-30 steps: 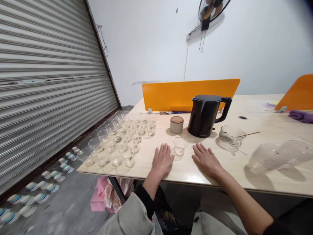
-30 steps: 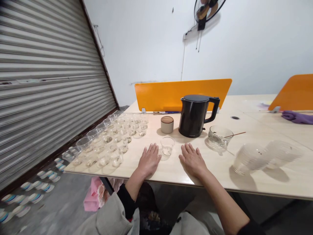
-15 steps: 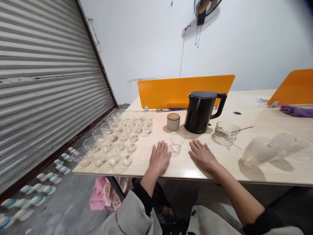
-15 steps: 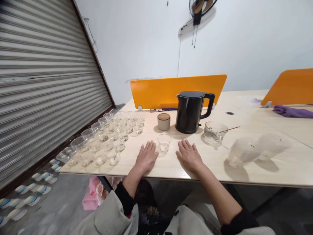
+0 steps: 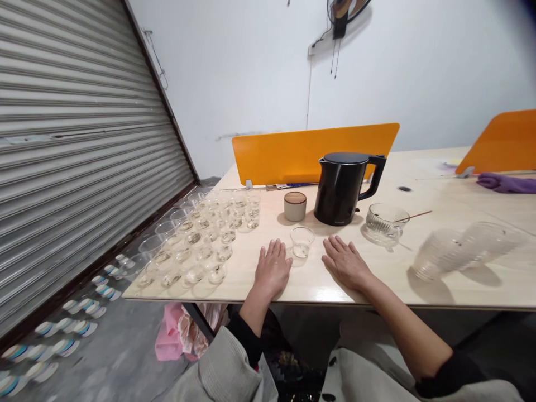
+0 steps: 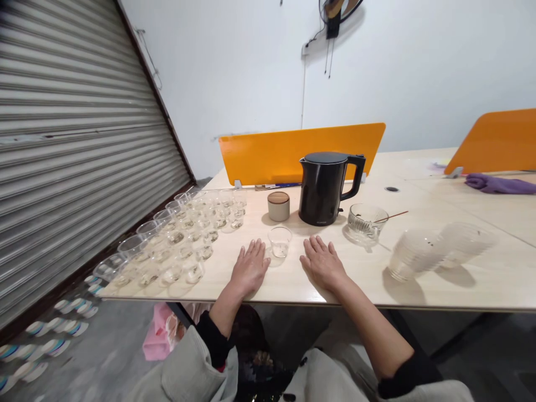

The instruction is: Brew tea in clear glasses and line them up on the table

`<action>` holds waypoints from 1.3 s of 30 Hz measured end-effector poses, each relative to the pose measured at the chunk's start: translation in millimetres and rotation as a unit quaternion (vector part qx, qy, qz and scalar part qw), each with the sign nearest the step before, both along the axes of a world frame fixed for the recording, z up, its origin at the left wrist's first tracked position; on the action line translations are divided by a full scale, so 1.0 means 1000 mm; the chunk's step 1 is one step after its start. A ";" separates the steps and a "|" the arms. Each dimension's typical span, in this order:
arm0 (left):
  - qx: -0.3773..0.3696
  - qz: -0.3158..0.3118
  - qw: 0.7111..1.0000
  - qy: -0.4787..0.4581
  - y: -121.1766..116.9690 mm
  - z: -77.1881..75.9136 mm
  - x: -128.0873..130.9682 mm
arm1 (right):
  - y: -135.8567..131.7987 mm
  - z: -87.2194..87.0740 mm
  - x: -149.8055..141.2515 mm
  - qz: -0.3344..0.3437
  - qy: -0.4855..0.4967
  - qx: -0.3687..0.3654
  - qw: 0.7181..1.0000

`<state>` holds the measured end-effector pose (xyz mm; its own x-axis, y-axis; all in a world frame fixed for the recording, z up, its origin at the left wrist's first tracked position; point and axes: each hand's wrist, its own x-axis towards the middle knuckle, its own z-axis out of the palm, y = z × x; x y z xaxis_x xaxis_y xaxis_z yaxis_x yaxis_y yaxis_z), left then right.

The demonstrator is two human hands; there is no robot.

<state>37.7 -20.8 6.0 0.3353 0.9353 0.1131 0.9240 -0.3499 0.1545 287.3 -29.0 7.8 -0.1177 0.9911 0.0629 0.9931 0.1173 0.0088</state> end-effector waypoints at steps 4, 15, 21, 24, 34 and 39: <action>-0.002 0.000 1.000 0.001 0.001 -0.001 0.000 | -0.002 0.005 -0.003 -0.008 0.003 -0.014 1.000; 0.004 0.000 1.000 -0.003 -0.001 0.000 0.000 | -0.001 0.001 0.000 0.004 -0.002 0.003 1.000; 0.015 -0.002 1.000 0.006 0.001 -0.004 0.000 | -0.002 0.002 -0.002 -0.001 -0.003 0.003 1.000; 0.012 -0.001 1.000 0.003 0.001 -0.006 0.000 | -0.003 0.003 -0.002 -0.003 -0.001 -0.004 1.000; 0.012 -0.003 1.000 -0.001 0.000 -0.005 0.000 | -0.004 0.007 -0.004 -0.008 -0.011 -0.013 1.000; 0.014 -0.006 1.000 0.001 0.001 -0.006 -0.001 | -0.004 0.007 -0.003 -0.002 -0.008 -0.009 1.000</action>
